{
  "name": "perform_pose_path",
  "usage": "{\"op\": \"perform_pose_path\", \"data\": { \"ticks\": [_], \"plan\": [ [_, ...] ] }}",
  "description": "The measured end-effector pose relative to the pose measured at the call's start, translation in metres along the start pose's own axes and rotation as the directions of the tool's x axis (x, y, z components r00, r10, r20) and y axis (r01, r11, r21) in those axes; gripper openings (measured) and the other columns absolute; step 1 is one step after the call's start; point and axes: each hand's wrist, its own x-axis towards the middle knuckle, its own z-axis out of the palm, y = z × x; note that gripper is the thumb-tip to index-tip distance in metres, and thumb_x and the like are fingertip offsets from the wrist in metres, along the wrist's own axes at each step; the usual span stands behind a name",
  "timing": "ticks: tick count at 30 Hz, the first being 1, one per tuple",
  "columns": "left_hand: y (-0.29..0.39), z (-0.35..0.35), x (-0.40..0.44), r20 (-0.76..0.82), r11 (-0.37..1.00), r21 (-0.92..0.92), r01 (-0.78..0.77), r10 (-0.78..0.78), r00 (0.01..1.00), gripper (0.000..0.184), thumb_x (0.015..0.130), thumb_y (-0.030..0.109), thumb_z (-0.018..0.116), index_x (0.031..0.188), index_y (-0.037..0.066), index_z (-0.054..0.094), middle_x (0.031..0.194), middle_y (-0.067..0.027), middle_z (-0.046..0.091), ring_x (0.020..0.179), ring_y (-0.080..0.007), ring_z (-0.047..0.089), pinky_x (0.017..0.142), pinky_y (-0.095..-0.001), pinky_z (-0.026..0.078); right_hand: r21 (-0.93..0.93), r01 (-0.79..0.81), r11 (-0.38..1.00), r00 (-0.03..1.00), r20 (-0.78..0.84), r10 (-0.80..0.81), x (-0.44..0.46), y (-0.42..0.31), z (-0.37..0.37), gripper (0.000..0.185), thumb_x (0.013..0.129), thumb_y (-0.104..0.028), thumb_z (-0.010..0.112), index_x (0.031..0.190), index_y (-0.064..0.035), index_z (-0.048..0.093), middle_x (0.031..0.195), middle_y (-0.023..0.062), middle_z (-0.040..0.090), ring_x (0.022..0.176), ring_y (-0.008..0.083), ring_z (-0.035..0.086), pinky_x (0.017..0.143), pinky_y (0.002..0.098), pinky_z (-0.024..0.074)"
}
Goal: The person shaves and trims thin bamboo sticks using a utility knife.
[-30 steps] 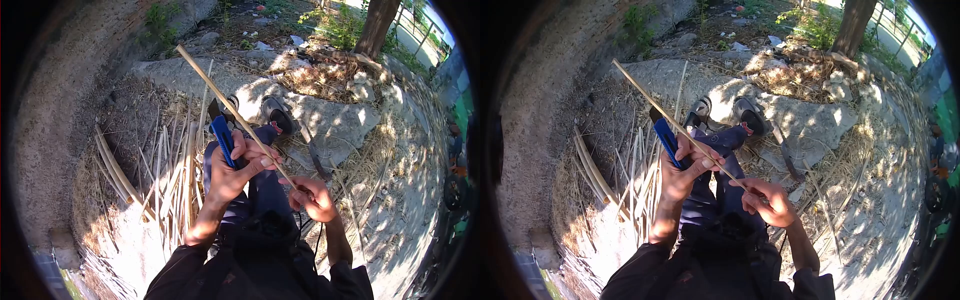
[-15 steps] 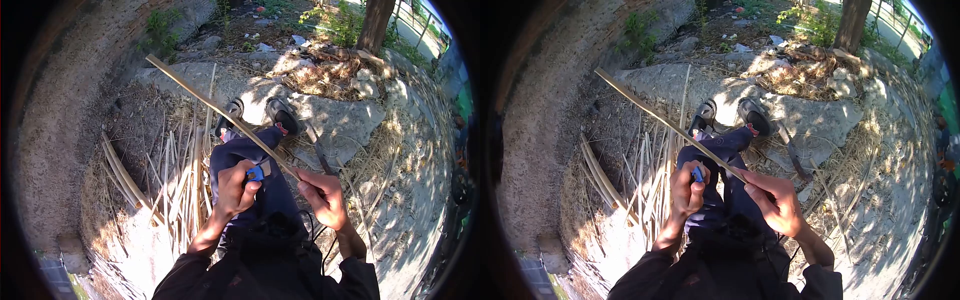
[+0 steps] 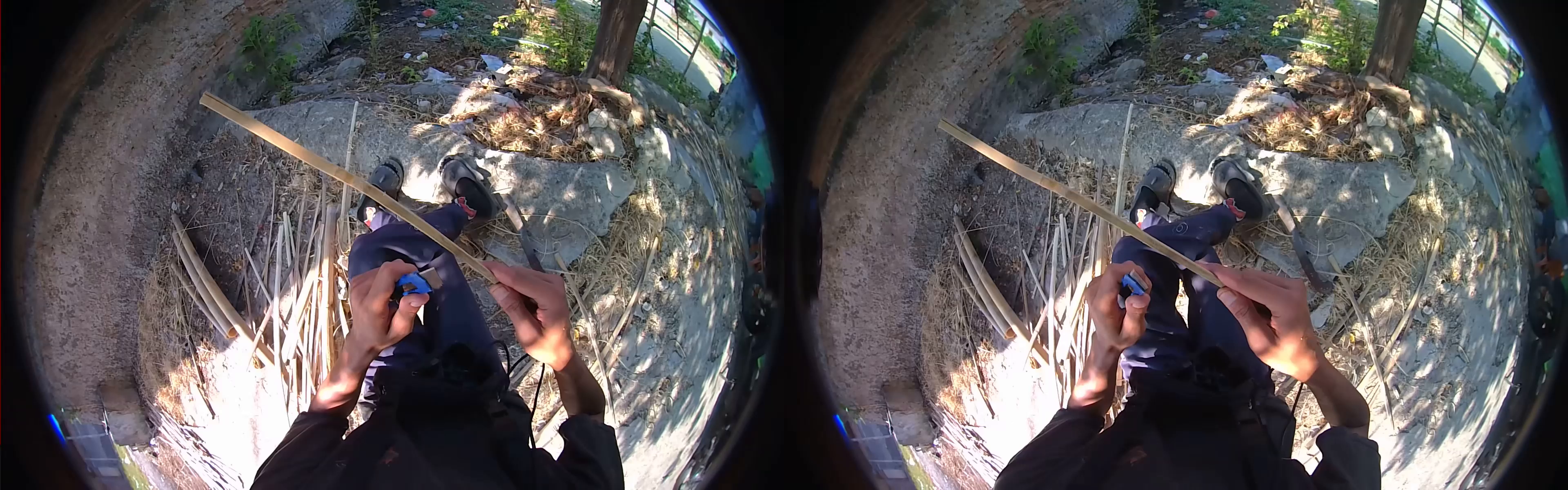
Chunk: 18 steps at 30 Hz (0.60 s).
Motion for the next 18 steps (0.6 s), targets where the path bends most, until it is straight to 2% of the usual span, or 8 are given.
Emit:
{"op": "perform_pose_path", "data": {
  "ticks": [4, 5, 6, 7, 9, 13, 16, 18],
  "plan": [
    [0.008, -0.009, 0.002, 0.027, 0.999, 0.029, 0.029, -0.03, 0.999, 0.042, 0.105, 0.039, 0.064, 0.099, -0.002, 0.06, 0.069, -0.007, 0.062, 0.05, -0.0183, 0.058, 0.05, -0.0311, 0.043, 0.1, -0.015, 0.995, 0.999, 0.04, 0.012, -0.015, -0.005, -0.004, 0.033, 0.1, 0.001, 0.067, 0.133, -0.0009, 0.072, 0.1, 0.0114, 0.079, 0.066, 0.0103, 0.062, 0.058, 0.0256, 0.0458],
    [0.012, -0.012, 0.003, 0.038, 0.999, 0.041, 0.032, -0.033, 0.999, 0.043, 0.101, 0.041, 0.069, 0.099, -0.001, 0.064, 0.07, -0.0081, 0.065, 0.055, -0.0233, 0.063, 0.052, -0.0338, 0.047, 0.125, -0.034, 0.992, 0.998, 0.053, 0.028, -0.019, -0.007, -0.006, 0.033, 0.101, 0.001, 0.067, 0.133, -0.0009, 0.072, 0.097, 0.0107, 0.079, 0.065, 0.0097, 0.061, 0.058, 0.0256, 0.0451],
    [0.015, -0.013, 0.003, 0.05, 0.998, 0.053, 0.033, -0.036, 0.998, 0.044, 0.097, 0.043, 0.075, 0.098, 0.0, 0.067, 0.071, -0.0091, 0.067, 0.059, -0.0283, 0.068, 0.055, -0.0365, 0.051, 0.162, -0.141, 0.977, 0.985, 0.127, 0.121, -0.022, -0.01, -0.009, 0.034, 0.101, 0.001, 0.067, 0.134, -0.001, 0.072, 0.094, 0.0103, 0.078, 0.067, 0.0096, 0.062, 0.059, 0.0258, 0.0458],
    [0.013, -0.012, 0.002, 0.053, 0.998, 0.05, 0.034, -0.037, 0.998, 0.044, 0.097, 0.043, 0.075, 0.098, 0.0, 0.067, 0.071, -0.0091, 0.067, 0.059, -0.0283, 0.068, 0.055, -0.0365, 0.051, 0.189, -0.247, 0.95, 0.957, 0.201, 0.208, -0.023, -0.013, -0.012, 0.034, 0.1, 0.0, 0.067, 0.134, -0.001, 0.071, 0.091, 0.0099, 0.077, 0.069, 0.0094, 0.063, 0.06, 0.026, 0.0464],
    [0.01, -0.011, 0.0, 0.035, 0.997, 0.008, -0.071, 0.071, 0.997, 0.043, 0.097, 0.043, 0.075, 0.096, 0.0, 0.067, 0.071, -0.0088, 0.067, 0.057, -0.0275, 0.068, 0.053, -0.0356, 0.051, 0.198, -0.297, 0.934, 0.939, 0.238, 0.248, -0.025, -0.019, -0.017, 0.035, 0.1, 0.001, 0.068, 0.135, -0.0009, 0.071, 0.089, 0.0094, 0.076, 0.069, 0.0093, 0.062, 0.06, 0.0258, 0.0464],
    [0.014, -0.01, 0.0, 0.028, 0.996, -0.013, -0.09, 0.09, 0.996, 0.042, 0.097, 0.041, 0.076, 0.094, -0.001, 0.068, 0.07, -0.009, 0.067, 0.056, -0.0273, 0.068, 0.052, -0.0348, 0.051, 0.264, -0.435, 0.861, 0.881, 0.322, 0.346, -0.033, -0.018, -0.017, 0.036, 0.101, 0.001, 0.066, 0.137, -0.0006, 0.069, 0.089, 0.0086, 0.077, 0.068, 0.0087, 0.06, 0.061, 0.0247, 0.0459],
    [0.014, -0.012, -0.002, 0.023, 0.998, 0.026, -0.057, 0.057, 0.998, 0.052, 0.1, 0.05, 0.068, 0.096, -0.002, 0.069, 0.07, -0.007, 0.068, 0.055, -0.0223, 0.066, 0.052, -0.0327, 0.05, 0.376, -0.358, 0.855, 0.925, 0.269, 0.269, -0.037, -0.02, -0.01, 0.036, 0.102, 0.002, 0.062, 0.138, 0.0006, 0.068, 0.088, 0.0069, 0.076, 0.068, 0.0082, 0.057, 0.062, 0.0244, 0.0458],
    [0.016, -0.013, 0.0, 0.038, 0.998, 0.047, -0.044, 0.042, 0.998, 0.039, 0.096, 0.039, 0.077, 0.094, 0.0, 0.069, 0.067, -0.0083, 0.067, 0.054, -0.0271, 0.068, 0.051, -0.0348, 0.05, 0.413, -0.325, 0.851, 0.939, 0.247, 0.238, -0.037, -0.02, -0.007, 0.037, 0.103, 0.003, 0.059, 0.139, 0.0008, 0.068, 0.085, 0.0058, 0.073, 0.067, 0.0078, 0.056, 0.062, 0.0245, 0.0454]
  ]
}}
